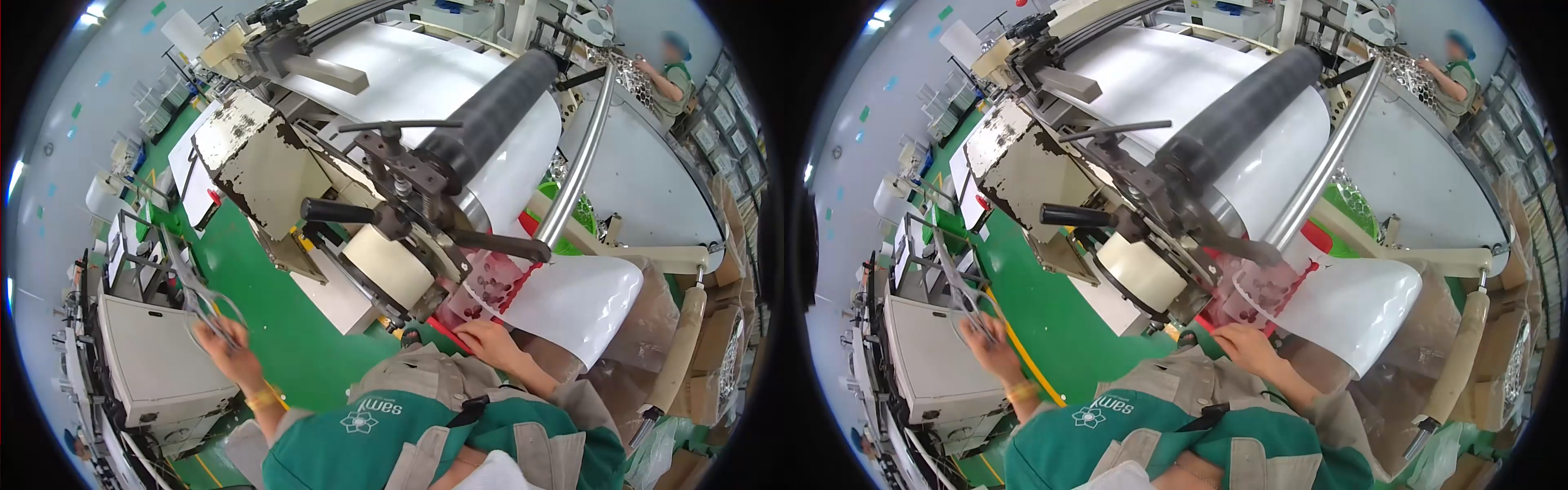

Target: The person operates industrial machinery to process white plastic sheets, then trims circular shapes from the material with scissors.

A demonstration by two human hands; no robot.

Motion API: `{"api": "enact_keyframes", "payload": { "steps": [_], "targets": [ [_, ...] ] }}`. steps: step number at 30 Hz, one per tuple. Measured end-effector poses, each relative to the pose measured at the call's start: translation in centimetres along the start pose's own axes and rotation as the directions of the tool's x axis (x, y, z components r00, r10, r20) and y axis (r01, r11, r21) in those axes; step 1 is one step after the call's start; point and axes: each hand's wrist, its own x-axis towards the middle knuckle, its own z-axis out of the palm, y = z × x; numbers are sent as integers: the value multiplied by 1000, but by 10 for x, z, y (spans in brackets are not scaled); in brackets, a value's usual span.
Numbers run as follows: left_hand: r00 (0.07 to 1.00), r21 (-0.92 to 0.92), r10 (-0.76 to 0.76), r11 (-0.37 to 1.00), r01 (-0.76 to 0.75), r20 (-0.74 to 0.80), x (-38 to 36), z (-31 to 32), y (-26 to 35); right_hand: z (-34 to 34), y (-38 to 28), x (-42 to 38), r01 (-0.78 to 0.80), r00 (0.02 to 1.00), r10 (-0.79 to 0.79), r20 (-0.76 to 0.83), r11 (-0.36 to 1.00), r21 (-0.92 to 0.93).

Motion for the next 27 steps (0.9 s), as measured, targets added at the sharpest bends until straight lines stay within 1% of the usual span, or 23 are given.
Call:
{"api": "enact_keyframes", "payload": {
  "steps": [1, 3, 4, 5, 6, 7, 9, 11, 12, 14, 15, 17, 18, 19, 20, 21, 22, 23, 25, 26, 27],
  "targets": [
    [997, -24, -5, 1000, 6, 78, -31, 27, 11, 0, -9, 3, 55, 998, -55, -20, 997, 47],
    [990, 135, -104, 987, 91, 91, -84, 55, 14, -6, -33, 7, 211, 977, -208, -34, 966, 152],
    [950, 256, -114, 966, 38, 289, -102, 50, 8, -10, -41, 7, 286, 958, -282, -51, 937, 200],
    [872, 344, -119, 937, -60, 475, -115, 56, 7, -14, -47, 6, 349, 936, -346, -68, 883, 314],
    [708, 241, 31, 929, -281, 706, -112, 75, -3, -15, -52, 3, 405, 910, -402, -101, 810, 424],
    [488, 181, 6, 924, -335, 873, -105, 107, 0, -12, -55, -2, 454, 882, -448, -149, 720, 525],
    [353, 312, -219, 921, -233, 910, -122, 135, -24, -3, -61, -12, 420, 905, -281, -319, 704, 573],
    [280, 373, -285, 861, -345, 917, -134, 164, -47, -4, -55, -18, 276, 932, -20, -363, 687, 672],
    [296, 444, -372, 866, -231, 880, -148, 170, -66, -4, -52, -22, 218, 920, 112, -375, 651, 727],
    [206, 336, -290, 909, -245, 935, -161, 201, -70, -11, -27, -23, 23, 897, 326, -299, 641, 767],
    [124, 277, -250, 911, -305, 960, -168, 205, -75, -21, -24, -28, -39, 894, 410, -179, 470, 882],
    [-48, 137, -171, 904, -405, 984, -180, 209, -92, -18, -12, -35, 21, 876, 453, -167, 311, 950],
    [83, 218, -209, 968, -122, 975, -187, 205, -99, -15, -8, -39, 52, 868, 472, -155, 223, 973],
    [198, 255, -288, 950, 178, 937, -195, 198, -105, -17, -12, -39, 91, 838, 529, -133, 104, 990],
    [284, 235, -391, 858, 458, 875, -200, 195, -117, -19, -10, -42, 122, 815, 559, -155, 96, 988],
    [489, 119, -364, 879, 461, 792, -200, 188, -139, -19, -9, -43, 157, 790, 587, -177, 85, 984],
    [542, 210, -504, 832, 514, 672, -195, 188, -156, -19, -7, -44, 190, 765, 614, -196, 77, 979],
    [579, 289, -626, 769, 571, 522, -189, 192, -173, -19, -5, -47, 210, 802, 564, -195, 40, 977],
    [555, 440, -637, 771, 461, 535, -185, 209, -212, -13, -5, -46, 188, 871, 488, -58, -222, 957],
    [591, 496, -507, 845, 199, 627, -182, 208, -249, -9, -7, -44, 167, 901, 435, 0, -348, 923],
    [626, 485, -497, 849, 209, 601, -177, 226, -265, -5, -11, -40, 63, 913, 401, 75, -322, 945]
  ]
}}
